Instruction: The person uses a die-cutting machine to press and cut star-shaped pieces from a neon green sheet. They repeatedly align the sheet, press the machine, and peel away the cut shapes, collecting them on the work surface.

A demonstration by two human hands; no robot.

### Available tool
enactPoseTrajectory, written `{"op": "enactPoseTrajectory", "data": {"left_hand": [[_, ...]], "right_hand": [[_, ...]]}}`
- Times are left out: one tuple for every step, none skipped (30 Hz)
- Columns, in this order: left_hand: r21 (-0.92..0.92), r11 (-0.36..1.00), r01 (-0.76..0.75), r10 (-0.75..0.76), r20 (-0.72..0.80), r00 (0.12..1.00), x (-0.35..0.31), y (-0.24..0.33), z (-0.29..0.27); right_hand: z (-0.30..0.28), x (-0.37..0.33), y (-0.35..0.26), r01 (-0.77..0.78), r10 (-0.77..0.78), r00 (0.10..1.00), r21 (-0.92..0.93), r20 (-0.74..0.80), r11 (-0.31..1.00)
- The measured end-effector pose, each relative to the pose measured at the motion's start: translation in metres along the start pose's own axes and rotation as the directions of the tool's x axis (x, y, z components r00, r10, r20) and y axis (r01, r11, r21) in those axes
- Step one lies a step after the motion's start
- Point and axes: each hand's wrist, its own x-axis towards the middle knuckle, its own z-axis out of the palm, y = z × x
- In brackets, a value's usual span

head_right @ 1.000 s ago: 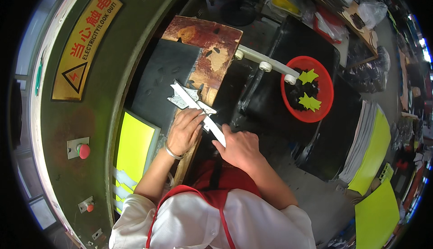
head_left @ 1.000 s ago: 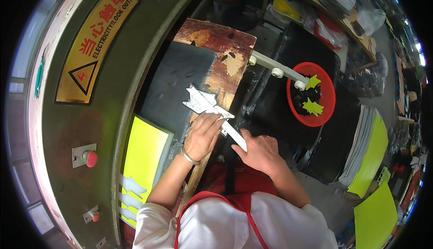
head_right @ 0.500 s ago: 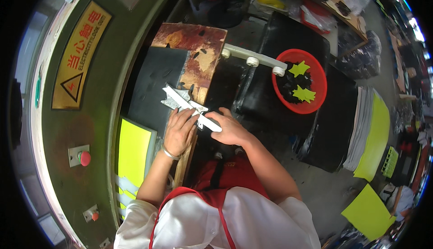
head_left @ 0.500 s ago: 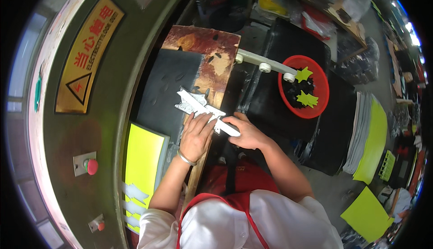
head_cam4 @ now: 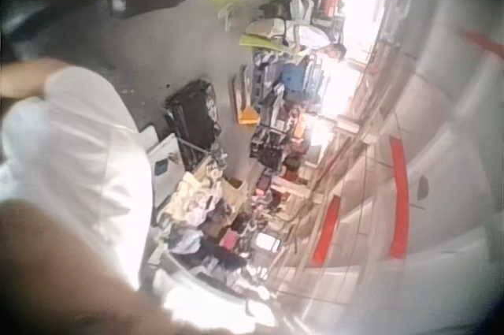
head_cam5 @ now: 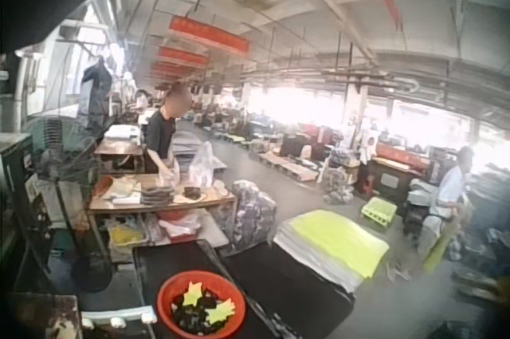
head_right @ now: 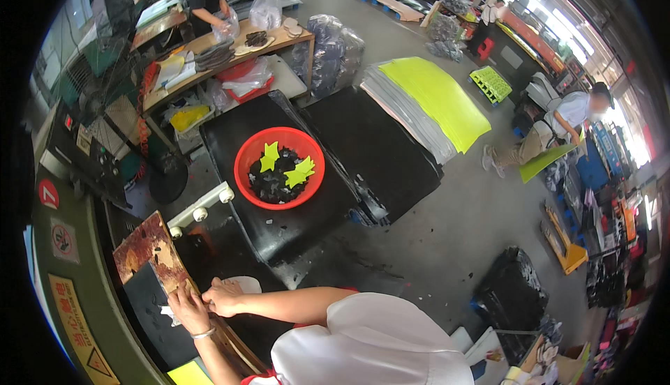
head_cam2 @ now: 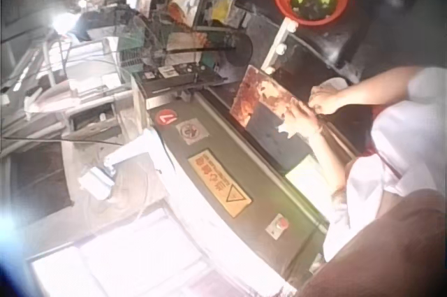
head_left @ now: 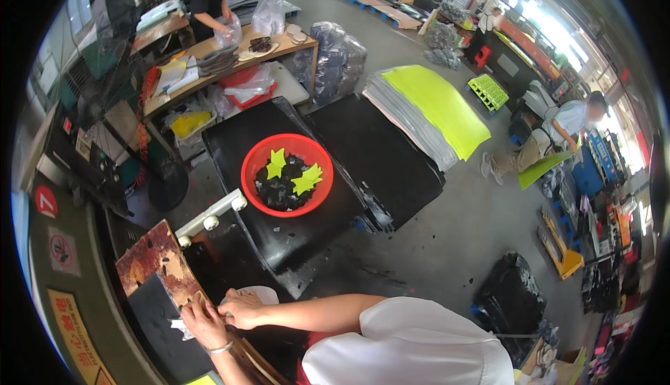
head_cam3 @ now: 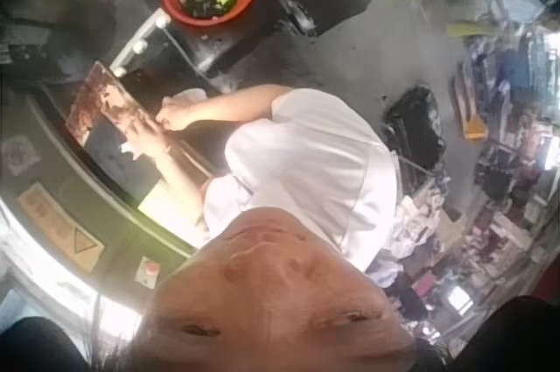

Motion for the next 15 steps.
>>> {"op": "enactPoseTrajectory", "data": {"left_hand": [[-0.023,0.999,-0.041,0.041,-0.019,0.999,0.001,-0.001,0.006],[-0.045,0.998,-0.038,0.038,-0.001,0.999,0.003,-0.003,0.011],[-0.064,0.996,-0.065,0.065,-0.005,0.998,0.003,-0.004,0.015],[-0.076,0.989,-0.126,0.124,-0.032,0.992,0.004,-0.005,0.018],[-0.085,0.976,-0.199,0.193,-0.08,0.978,0.004,-0.006,0.019],[-0.075,0.982,-0.175,0.171,-0.051,0.984,0.003,-0.007,0.02],[-0.065,0.984,-0.165,0.162,-0.043,0.986,0.003,-0.008,0.02],[-0.059,0.986,-0.155,0.153,-0.037,0.987,0.002,-0.009,0.019],[-0.06,0.991,-0.123,0.121,-0.028,0.992,0.002,-0.009,0.019],[-0.064,0.994,-0.093,0.091,-0.02,0.996,0.002,-0.009,0.019],[-0.067,0.996,-0.062,0.061,-0.011,0.998,0.001,-0.009,0.02],[-0.062,0.997,-0.038,0.038,0.001,0.999,0.001,-0.009,0.021],[-0.059,0.998,-0.029,0.029,-0.001,1.0,0.0,-0.009,0.022],[-0.057,0.998,-0.021,0.021,-0.004,1.0,0.0,-0.008,0.023],[-0.062,0.998,-0.033,0.032,-0.027,0.999,-0.001,-0.008,0.024]], "right_hand": [[0.001,-0.001,0.0,-0.017,0.017,1.0,0.0,-0.015,1.0],[0.003,0.0,0.001,-0.041,0.041,0.999,0.009,-0.009,0.999],[0.005,0.0,0.002,-0.039,0.039,0.999,0.021,-0.017,0.999],[0.007,0.001,0.003,-0.039,0.04,0.999,0.028,-0.027,0.999],[0.009,0.0,0.004,-0.039,0.04,0.999,0.04,-0.031,0.998],[0.011,0.0,0.005,-0.033,0.036,0.998,0.048,-0.048,0.998],[0.013,0.0,0.005,-0.022,0.026,0.997,0.061,-0.071,0.998],[0.015,-0.001,0.006,-0.014,0.021,0.995,0.073,-0.095,0.997],[0.018,-0.002,0.006,-0.001,0.01,0.993,0.068,-0.121,0.998],[0.02,-0.003,0.007,0.007,0.003,0.989,0.064,-0.15,0.998],[0.022,-0.003,0.007,0.013,-0.002,0.983,0.059,-0.185,0.998],[0.025,-0.004,0.007,0.04,-0.027,0.975,0.056,-0.219,0.998],[0.027,-0.005,0.008,0.064,-0.05,0.964,0.049,-0.26,0.997],[0.03,-0.006,0.008,0.074,-0.059,0.953,0.038,-0.297,0.997],[0.032,-0.007,0.008,0.104,-0.091,0.938,0.019,-0.335,0.994]]}}
